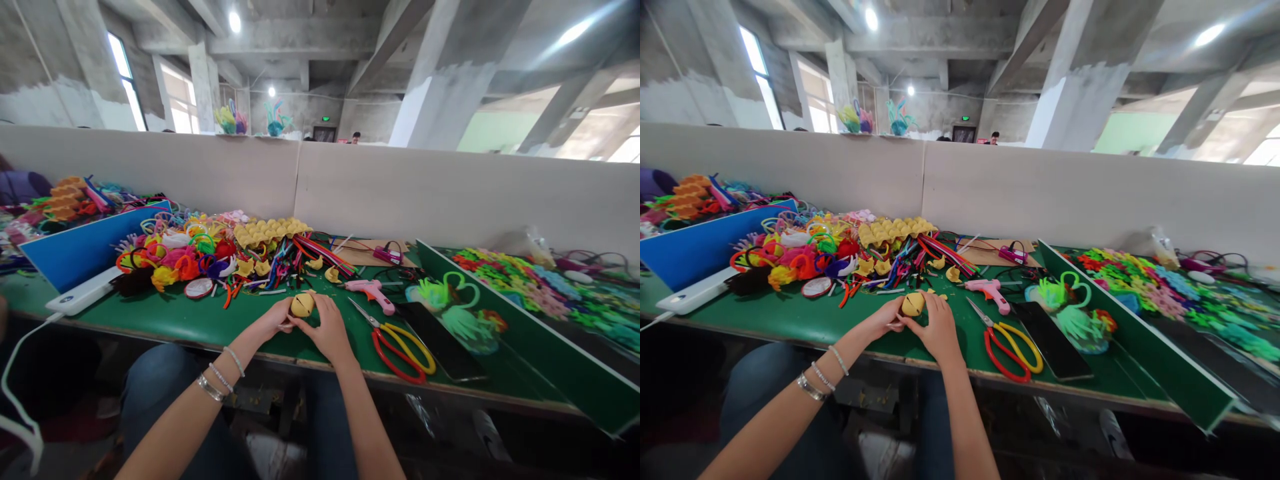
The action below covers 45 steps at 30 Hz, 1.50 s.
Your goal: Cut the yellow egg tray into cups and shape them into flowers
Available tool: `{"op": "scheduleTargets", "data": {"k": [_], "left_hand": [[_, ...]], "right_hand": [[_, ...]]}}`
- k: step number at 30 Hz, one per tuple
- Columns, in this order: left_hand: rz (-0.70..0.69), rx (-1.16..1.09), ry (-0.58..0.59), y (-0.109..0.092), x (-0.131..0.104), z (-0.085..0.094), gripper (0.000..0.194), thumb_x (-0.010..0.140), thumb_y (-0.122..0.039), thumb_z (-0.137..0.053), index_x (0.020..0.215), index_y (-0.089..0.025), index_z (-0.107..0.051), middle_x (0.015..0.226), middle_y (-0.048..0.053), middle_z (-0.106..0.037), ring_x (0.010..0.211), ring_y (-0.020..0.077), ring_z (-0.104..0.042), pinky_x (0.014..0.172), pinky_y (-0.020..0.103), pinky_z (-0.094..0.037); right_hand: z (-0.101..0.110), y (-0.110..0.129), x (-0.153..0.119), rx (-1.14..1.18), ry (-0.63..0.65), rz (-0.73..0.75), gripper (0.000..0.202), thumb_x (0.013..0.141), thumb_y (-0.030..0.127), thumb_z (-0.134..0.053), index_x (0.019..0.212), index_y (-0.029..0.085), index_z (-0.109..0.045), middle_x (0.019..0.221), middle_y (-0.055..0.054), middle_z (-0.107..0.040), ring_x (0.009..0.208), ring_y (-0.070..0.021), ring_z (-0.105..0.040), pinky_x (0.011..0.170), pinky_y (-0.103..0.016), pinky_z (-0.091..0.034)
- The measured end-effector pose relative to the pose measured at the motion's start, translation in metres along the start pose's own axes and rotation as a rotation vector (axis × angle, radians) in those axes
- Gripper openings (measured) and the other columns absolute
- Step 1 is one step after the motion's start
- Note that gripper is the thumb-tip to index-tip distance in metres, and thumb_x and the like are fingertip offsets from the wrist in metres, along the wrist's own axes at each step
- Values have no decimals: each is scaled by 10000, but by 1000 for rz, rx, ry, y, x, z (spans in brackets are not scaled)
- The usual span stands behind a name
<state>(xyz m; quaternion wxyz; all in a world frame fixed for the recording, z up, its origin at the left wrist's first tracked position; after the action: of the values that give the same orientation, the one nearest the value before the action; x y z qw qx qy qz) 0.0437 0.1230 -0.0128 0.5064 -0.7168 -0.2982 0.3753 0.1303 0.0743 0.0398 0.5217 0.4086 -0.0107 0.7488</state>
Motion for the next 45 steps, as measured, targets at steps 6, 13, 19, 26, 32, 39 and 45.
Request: {"op": "scheduleTargets", "data": {"k": [6,13,19,26,32,39,45], "left_hand": [[-2,60,-15,0,4,3,376,840,-373,-284,663,-143,-524,319,-53,-366,255,45,-230,317,171,-149],[-131,143,-33,-23,-2,11,420,796,-469,-415,1050,-170,-564,799,60,-656,579,117,-570,475,203,-425],[-316,319,163,-35,-11,-2,409,704,-387,-596,1030,-141,-600,898,72,-642,729,142,-573,655,255,-464],[-433,363,158,-37,-9,-5,464,652,-306,-668,1074,-132,-583,1059,106,-630,937,203,-573,866,347,-422],[-448,314,145,-38,-10,-7,536,646,-304,-675,1135,-121,-550,1106,111,-614,974,219,-573,886,358,-424],[-493,239,105,-38,-7,-6,582,659,-285,-665,1193,-121,-503,1155,103,-588,1047,221,-536,943,361,-383],[-477,164,113,-35,-4,-5,591,680,-303,-644,1220,-125,-480,1155,98,-589,1028,215,-545,946,371,-373]], "right_hand": [[7,2,-1,-92,-92,4,459,755,513,-524,1050,162,-533,979,-98,-614,926,-221,-552,803,-356,-436],[15,1,-4,-174,-201,5,480,725,567,-528,961,155,-597,879,-108,-647,837,-236,-562,748,-353,-444],[17,2,-6,-209,-237,-10,367,751,488,-544,904,166,-636,796,-74,-672,755,-198,-568,717,-314,-448],[12,-1,-8,-300,-235,48,334,784,430,-515,896,149,-658,766,-74,-681,714,-183,-574,715,-298,-446],[12,-2,-9,-343,-267,58,341,776,395,-538,979,138,-636,825,-66,-680,756,-190,-554,714,-291,-432],[6,0,-3,-400,-159,35,428,798,396,-508,1127,124,-541,999,-97,-622,905,-231,-507,780,-344,-387],[6,1,-2,-418,-155,29,497,814,446,-470,1209,145,-472,1031,-97,-590,939,-235,-484,795,-348,-362]]}}
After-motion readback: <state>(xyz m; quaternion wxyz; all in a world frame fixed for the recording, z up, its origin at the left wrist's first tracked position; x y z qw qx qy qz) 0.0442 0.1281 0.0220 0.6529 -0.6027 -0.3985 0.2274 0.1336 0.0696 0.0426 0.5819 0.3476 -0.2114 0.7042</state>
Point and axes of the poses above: each hand's wrist, its own x-axis towards the middle knuckle, its own z-axis out of the back of the hand, y = z × x, the point moved 7 cm from there along x, towards the middle knuckle
